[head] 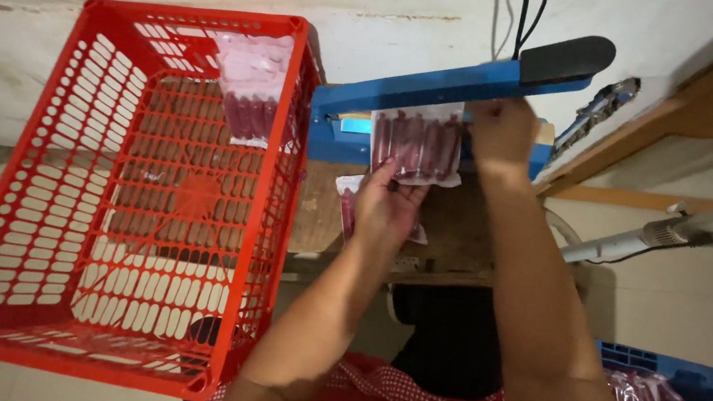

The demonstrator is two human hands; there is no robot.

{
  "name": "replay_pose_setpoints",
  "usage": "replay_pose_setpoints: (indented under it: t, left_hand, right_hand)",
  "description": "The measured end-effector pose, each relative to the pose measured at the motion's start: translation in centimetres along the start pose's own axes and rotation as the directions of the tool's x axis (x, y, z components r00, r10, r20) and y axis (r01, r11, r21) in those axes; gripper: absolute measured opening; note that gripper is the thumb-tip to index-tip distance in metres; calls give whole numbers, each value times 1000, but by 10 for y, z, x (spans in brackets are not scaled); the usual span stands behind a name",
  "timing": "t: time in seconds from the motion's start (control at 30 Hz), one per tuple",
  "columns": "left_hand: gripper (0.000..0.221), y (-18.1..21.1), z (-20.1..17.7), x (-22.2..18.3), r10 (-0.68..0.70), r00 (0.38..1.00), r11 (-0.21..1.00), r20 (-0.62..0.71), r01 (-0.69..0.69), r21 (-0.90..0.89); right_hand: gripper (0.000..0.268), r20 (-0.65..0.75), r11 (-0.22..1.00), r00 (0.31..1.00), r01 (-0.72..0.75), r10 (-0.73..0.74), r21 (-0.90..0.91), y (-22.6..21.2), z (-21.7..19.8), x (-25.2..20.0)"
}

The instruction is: The person takes small clear plastic pouches containing processed meat sticks, positions the open edge of each pouch inside a blue heat-sealer, and presses the handle down to seal them before placing the finished packages into a red crate.

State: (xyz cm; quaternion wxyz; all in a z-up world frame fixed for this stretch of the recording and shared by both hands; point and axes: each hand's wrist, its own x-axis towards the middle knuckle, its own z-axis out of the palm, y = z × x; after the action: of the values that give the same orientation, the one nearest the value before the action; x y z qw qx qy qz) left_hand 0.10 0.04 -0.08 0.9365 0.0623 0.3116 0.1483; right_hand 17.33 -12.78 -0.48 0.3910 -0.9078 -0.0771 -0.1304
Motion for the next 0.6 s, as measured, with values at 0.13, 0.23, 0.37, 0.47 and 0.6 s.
replay_pose_setpoints:
  t: [0.13, 0.23, 0.37, 0.47, 0.6]
  left_hand:
    - [19, 4, 1, -8, 0, 1000, 1000, 9, 0, 6]
    - [21, 3, 1, -10, 5, 1000, 1000, -4, -5, -4]
    - [19, 4, -2, -13, 2, 999, 1000, 50, -2, -1]
    - [18, 4, 2, -16, -2, 1000, 1000, 14, 2, -9]
    - [11, 1, -4, -8, -6, 1000, 1000, -8, 6, -30]
  right_hand:
    - [11, -45, 917, 966, -225, 254, 329, -45, -69, -33]
    - [13, -201, 784, 920, -155, 336, 602, -60, -114, -35]
    - [12, -442, 832, 846, 457, -298, 315, -69, -147, -14]
    - [27, -318, 845, 804, 534, -503, 11, -95, -160, -5]
    - [44, 0, 841, 857, 506, -516, -189, -87, -157, 20]
